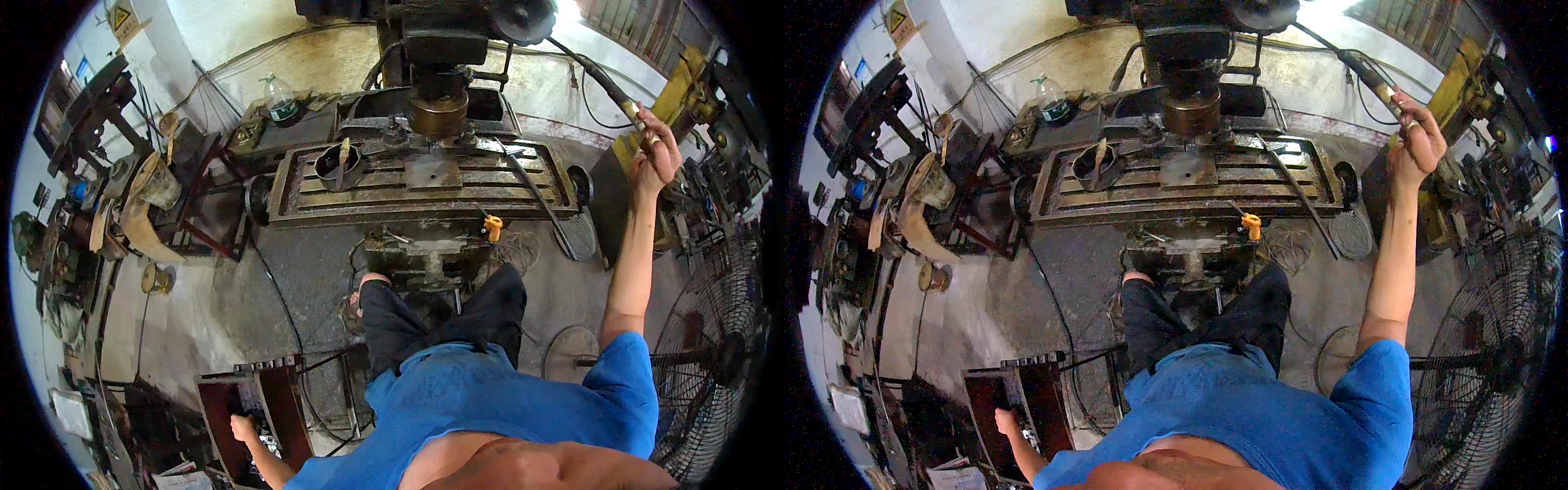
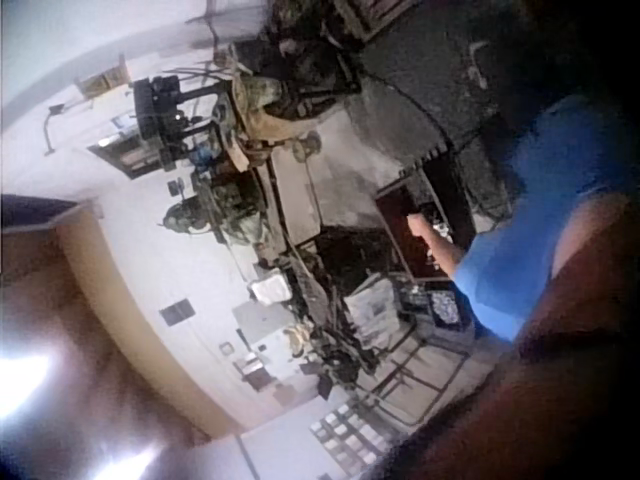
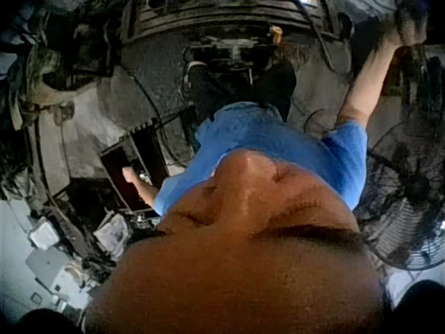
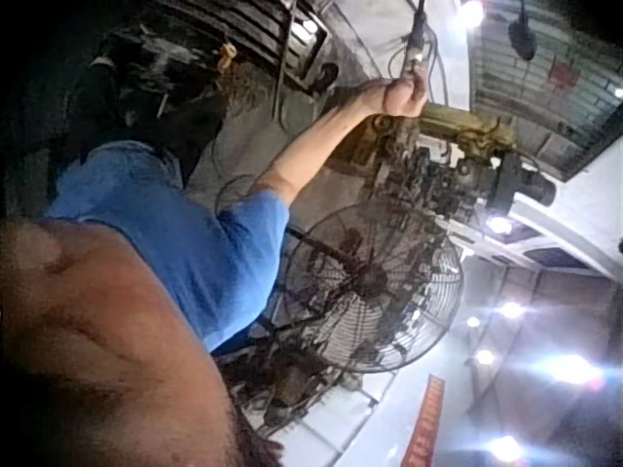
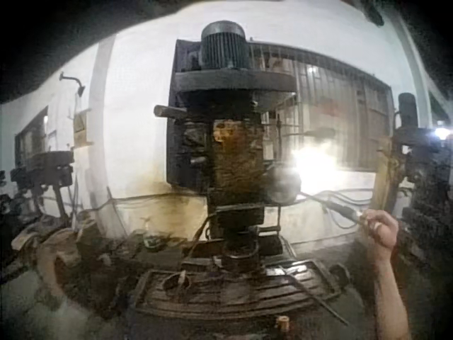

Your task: The person operates a milling machine and uses a handheld air blower to clear metal shavings from the machine table and a metal workpiece. They pick up small metal components from a container and place them onto the workstation.

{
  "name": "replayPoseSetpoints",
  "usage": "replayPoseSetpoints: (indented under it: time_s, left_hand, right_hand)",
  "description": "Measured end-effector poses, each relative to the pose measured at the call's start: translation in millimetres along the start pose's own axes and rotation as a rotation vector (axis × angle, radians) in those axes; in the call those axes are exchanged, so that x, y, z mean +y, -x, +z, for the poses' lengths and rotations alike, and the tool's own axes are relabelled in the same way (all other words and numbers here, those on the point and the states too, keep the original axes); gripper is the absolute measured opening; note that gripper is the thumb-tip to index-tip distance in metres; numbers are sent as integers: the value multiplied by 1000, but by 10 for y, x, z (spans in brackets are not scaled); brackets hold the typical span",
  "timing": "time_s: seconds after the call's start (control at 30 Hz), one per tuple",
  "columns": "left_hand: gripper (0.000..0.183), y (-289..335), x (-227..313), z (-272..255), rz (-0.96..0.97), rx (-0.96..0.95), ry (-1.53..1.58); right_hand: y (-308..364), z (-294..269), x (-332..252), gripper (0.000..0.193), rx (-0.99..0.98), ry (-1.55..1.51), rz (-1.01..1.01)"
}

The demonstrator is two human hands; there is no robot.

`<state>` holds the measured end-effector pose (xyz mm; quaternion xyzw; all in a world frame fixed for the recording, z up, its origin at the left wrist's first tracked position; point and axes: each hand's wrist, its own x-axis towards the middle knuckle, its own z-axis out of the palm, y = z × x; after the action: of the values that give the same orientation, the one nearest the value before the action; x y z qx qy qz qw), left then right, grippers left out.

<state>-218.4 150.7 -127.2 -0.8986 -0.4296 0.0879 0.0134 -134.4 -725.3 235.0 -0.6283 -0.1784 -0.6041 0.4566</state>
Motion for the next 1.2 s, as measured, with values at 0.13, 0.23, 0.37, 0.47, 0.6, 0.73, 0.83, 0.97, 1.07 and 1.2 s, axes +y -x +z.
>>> replayPoseSetpoints:
  time_s: [0.13, 0.23, 0.37, 0.47, 0.6, 0.73, 0.83, 0.97, 1.07, 1.2]
  left_hand:
    - [48, -22, -26, -13, -72, -9, 143]
    - [47, -174, -214, 119, -71, -195, 428]
    - [49, -324, -556, 588, 88, 161, 483]
    - [58, -46, -45, 226, 52, 34, 360]
    - [57, -119, -133, 299, 67, 27, 256]
    - [55, -54, -238, 381, 117, 65, 212]
    - [27, -57, -89, 342, 218, 111, 474]
    - [6, -33, 139, -106, -166, -105, 1366]
    - [17, -153, -139, -243, -71, -294, 2001]
    - [24, -15, 426, -864, -42, -262, 2295]
  right_hand:
    - [-276, -22, -13, 23, -47, 46, -100]
    - [-560, -69, 41, 20, -132, 9, -250]
    - [-1045, -108, 81, 35, -249, 247, -267]
    - [-1377, -286, -59, 32, -327, 391, -214]
    - [-1197, -49, -163, 11, -116, 660, -681]
    - [198, 82, -122, 29, 272, 488, -174]
    - [1600, -79, 191, 36, -331, 279, 611]
    - [3286, -152, 1130, 28, -375, 301, 1234]
    - [3636, 99, 1445, 30, -412, 142, 1439]
    - [3850, 331, 1586, 32, -273, 393, 1314]
